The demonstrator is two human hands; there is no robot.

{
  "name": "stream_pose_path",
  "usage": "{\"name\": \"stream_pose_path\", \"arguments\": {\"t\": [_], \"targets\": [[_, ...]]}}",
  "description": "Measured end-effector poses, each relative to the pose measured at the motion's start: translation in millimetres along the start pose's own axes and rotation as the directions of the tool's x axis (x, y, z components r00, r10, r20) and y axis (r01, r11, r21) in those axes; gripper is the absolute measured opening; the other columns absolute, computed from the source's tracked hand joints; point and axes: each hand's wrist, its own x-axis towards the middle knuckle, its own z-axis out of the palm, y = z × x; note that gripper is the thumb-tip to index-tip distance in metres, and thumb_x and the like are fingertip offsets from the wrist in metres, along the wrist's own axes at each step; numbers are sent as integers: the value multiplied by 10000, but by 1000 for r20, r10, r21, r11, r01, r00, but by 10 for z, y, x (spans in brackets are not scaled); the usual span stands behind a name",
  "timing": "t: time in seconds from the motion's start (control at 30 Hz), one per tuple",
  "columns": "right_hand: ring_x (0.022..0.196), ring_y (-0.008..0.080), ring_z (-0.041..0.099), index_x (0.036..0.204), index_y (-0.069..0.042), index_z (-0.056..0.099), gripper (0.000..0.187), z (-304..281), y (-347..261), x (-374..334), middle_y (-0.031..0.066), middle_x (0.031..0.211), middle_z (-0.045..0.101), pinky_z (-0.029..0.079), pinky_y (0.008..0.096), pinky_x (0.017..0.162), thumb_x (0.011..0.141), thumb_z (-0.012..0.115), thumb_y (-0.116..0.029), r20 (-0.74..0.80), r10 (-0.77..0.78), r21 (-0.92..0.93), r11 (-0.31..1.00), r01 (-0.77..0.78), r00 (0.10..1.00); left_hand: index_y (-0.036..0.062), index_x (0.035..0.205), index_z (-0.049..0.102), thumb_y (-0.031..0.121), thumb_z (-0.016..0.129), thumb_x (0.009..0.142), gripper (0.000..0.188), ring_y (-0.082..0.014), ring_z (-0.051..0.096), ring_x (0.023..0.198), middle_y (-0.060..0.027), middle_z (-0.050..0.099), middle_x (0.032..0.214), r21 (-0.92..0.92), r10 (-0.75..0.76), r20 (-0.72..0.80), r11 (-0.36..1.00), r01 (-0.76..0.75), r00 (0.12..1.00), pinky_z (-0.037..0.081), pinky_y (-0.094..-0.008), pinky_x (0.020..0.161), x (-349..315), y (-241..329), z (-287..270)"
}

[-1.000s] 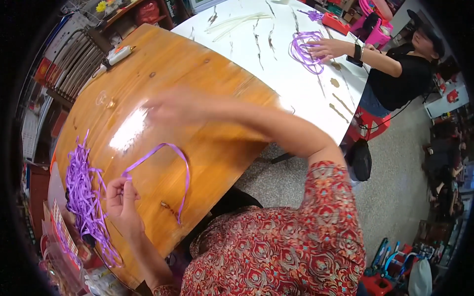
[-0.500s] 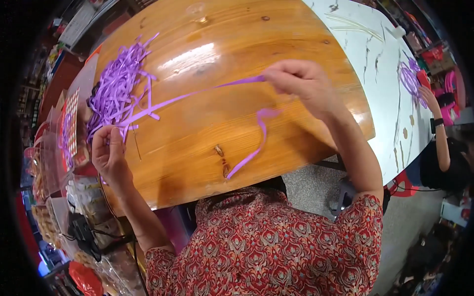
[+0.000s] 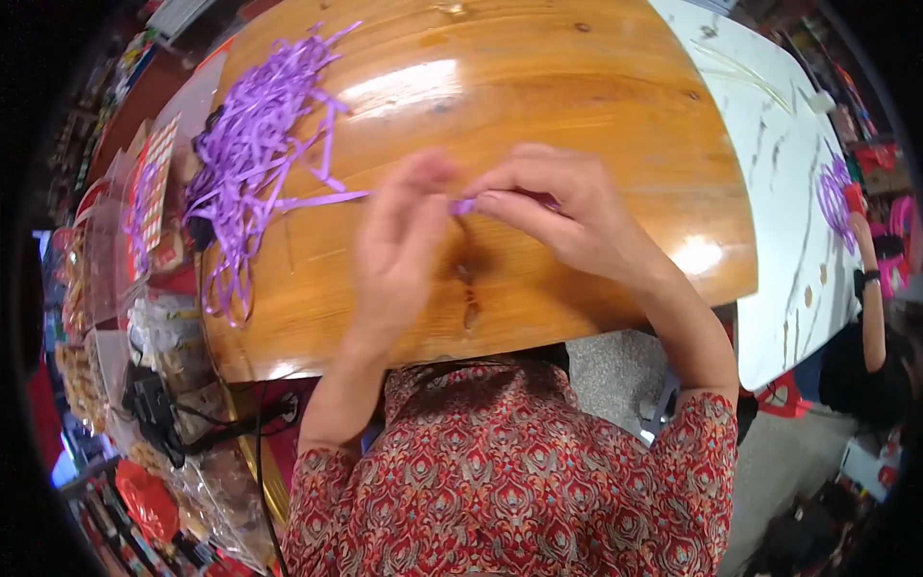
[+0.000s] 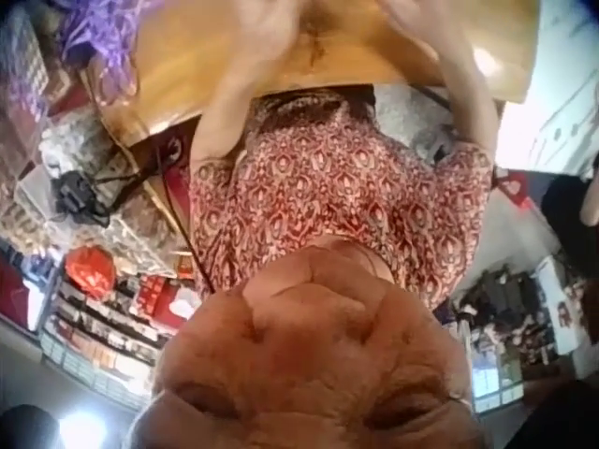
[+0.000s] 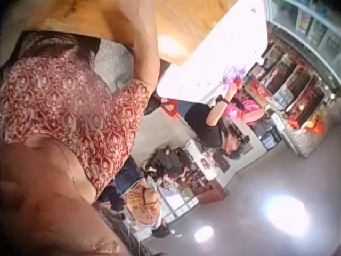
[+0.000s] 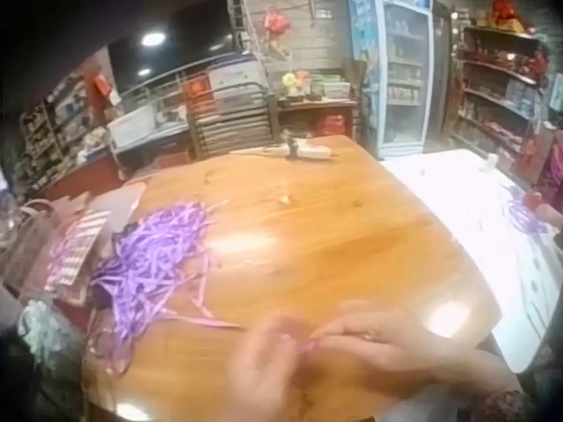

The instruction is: Tying individual knots into thin purple plastic ribbons while sitting at a table.

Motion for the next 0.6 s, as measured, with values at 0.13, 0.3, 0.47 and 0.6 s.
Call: {"name": "stream_pose_path", "arguments": {"t": [0.13,0.3,0.47,0.6], "targets": [[669,104,530,939,20,654,116,-47,-79,-43,56,787,579,394,212,548,844,591,-1,-150,65,19,998,-62,987,-11,910,602,89,572,886,107,-77,482,717,-3,534,773,-191,-247,188,940,282,951,390,-221,627,1,-43,100],[729,113,530,937,32,649,119,-171,178,-170,52,793,573,400,208,621,842,578,18,-174,209,51,978,-204,962,-5,794,611,73,603,858,101,-91,454,639,-15,500,692,14,-120,-40,993,120,992,355,-238,562,-5,104,-299],[705,109,513,916,35,650,119,108,85,82,51,766,561,387,199,617,838,561,33,-77,114,-33,993,-117,990,3,831,621,48,611,841,47,-119,476,682,-34,512,742,107,80,-46,991,-74,996,376,-243,605,-55,313,-485],[720,131,537,1028,21,607,222,517,-43,307,56,743,590,397,241,615,846,598,-106,-32,-123,63,990,125,992,14,849,627,58,605,848,50,-152,525,823,-73,556,905,89,353,-89,934,-346,931,419,-262,723,-20,530,-413]]}}
